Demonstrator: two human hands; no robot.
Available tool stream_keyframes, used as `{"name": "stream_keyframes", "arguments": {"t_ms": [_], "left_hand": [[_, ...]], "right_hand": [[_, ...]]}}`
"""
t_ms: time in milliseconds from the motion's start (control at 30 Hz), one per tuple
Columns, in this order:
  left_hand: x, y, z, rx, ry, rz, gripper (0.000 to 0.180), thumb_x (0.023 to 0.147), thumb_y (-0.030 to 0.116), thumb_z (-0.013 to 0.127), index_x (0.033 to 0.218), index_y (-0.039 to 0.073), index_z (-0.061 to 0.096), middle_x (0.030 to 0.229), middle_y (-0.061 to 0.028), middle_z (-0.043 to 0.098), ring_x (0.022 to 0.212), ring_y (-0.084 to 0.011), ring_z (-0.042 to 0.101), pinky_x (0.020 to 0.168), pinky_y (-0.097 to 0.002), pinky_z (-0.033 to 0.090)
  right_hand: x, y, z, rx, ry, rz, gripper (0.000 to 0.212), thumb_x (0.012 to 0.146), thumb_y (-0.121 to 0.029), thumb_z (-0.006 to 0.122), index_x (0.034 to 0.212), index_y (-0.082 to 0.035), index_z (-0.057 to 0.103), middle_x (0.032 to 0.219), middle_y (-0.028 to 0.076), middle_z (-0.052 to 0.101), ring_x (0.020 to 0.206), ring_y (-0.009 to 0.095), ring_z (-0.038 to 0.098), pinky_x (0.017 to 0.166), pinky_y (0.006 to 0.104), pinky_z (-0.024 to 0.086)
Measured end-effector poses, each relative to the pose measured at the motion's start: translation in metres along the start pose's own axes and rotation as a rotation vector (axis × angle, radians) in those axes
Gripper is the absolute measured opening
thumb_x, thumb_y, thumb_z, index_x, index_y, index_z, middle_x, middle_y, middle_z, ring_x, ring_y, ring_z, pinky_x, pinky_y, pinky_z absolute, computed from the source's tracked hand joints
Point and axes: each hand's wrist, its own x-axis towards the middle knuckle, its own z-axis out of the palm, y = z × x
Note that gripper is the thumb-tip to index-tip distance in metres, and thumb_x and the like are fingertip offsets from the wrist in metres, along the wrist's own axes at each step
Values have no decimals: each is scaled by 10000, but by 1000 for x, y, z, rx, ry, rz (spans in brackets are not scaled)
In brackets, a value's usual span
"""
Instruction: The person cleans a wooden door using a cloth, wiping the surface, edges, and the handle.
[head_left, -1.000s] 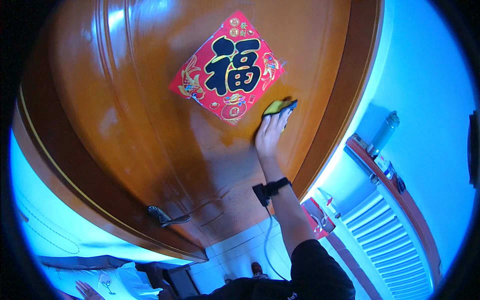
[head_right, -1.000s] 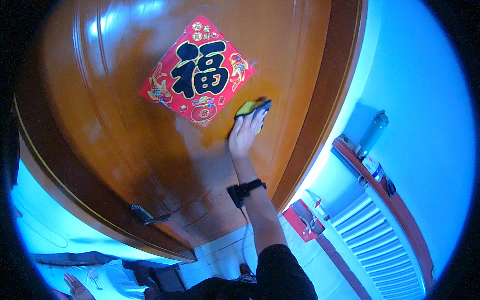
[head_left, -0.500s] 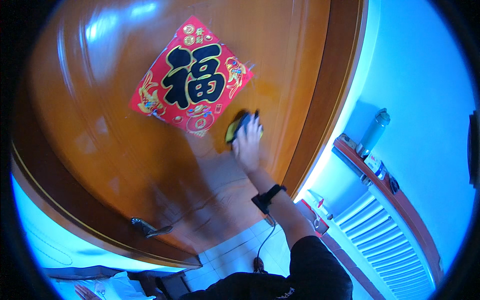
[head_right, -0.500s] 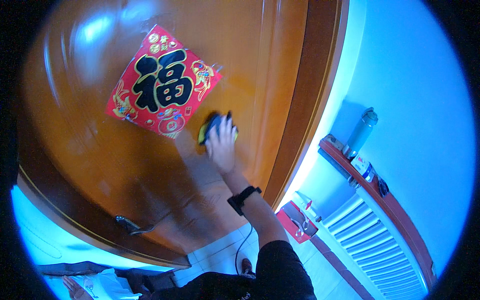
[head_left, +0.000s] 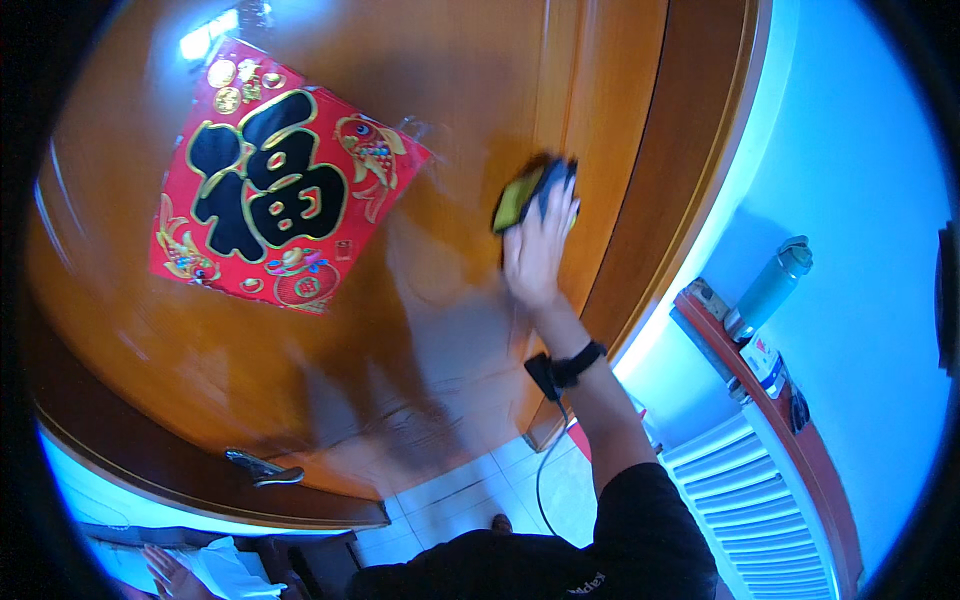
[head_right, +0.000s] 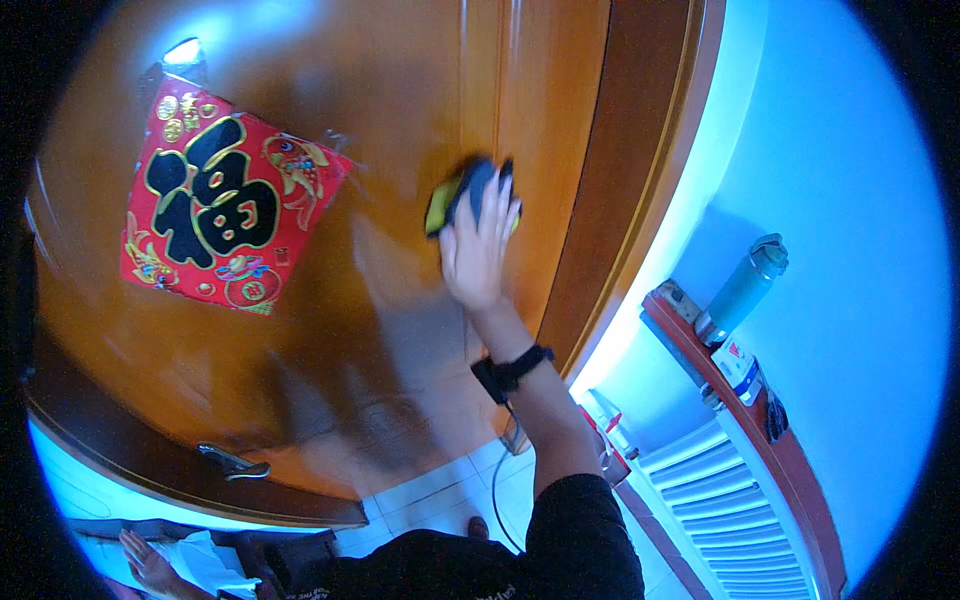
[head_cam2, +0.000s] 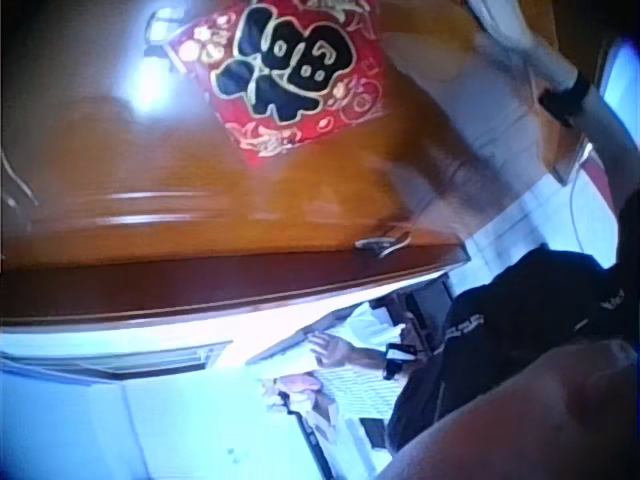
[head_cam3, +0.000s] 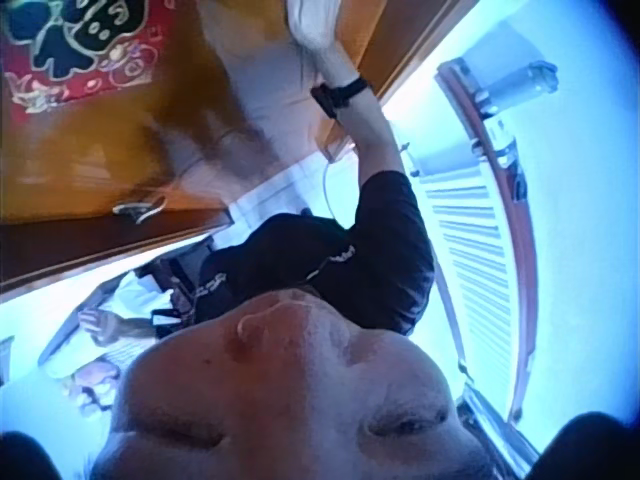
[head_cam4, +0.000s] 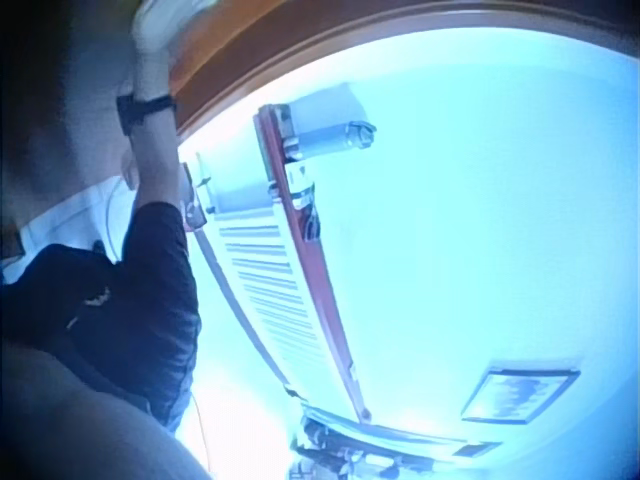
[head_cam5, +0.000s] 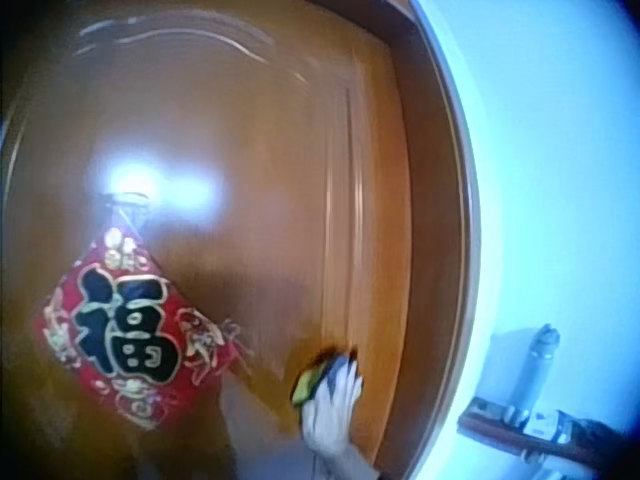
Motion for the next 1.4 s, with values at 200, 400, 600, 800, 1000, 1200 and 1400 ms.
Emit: {"name": "stream_keyframes", "arguments": {"t_ms": [200,400,600,800,1000,1200,1400], "left_hand": [[-65,-8,89,42,2,14,516,941,179,239,1403,-44,179,1502,-172,102,1400,-290,36,1156,-421,47],[-78,-20,104,92,-51,-16,500,951,190,199,1420,15,204,1514,-129,83,1402,-271,36,1158,-394,40],[-13,-5,15,76,-180,74,547,808,195,434,1299,-34,362,1410,-220,296,1301,-384,273,1098,-526,192],[-78,-9,88,35,-51,5,519,896,200,313,1370,-6,270,1469,-168,188,1360,-318,151,1133,-447,115],[-86,-15,99,-67,11,8,509,956,219,259,1415,5,210,1499,-143,148,1395,-273,105,1156,-396,80],[-75,-35,105,-94,-19,-32,519,943,222,335,1401,-7,245,1471,-167,226,1380,-286,170,1145,-396,155],[-69,-35,92,-105,25,-66,504,939,187,329,1398,-7,251,1469,-170,230,1374,-288,192,1144,-395,164]], "right_hand": [[-156,29,12,13,-290,-64,279,778,-143,606,1018,-16,538,1397,317,226,1301,520,193,1009,671,187],[-55,19,7,19,-148,-56,388,785,-173,611,1139,-34,533,1425,295,203,1318,506,164,1022,658,157],[140,8,-24,-27,266,-141,516,867,-184,541,1344,-56,392,1458,257,181,1349,446,145,1075,560,130],[117,38,-32,-42,246,-38,483,876,-178,510,1323,-29,405,1449,266,198,1354,443,133,1090,549,77],[-76,74,14,29,-4,151,501,901,-266,415,1302,30,366,1427,296,185,1329,487,138,1053,640,52],[-123,76,22,-46,-109,199,448,871,-220,509,1173,102,436,1388,374,153,1293,548,136,1038,647,109],[48,10,-13,-4,79,0,400,816,-149,572,1172,21,505,1465,267,151,1353,470,104,1062,601,95]]}}
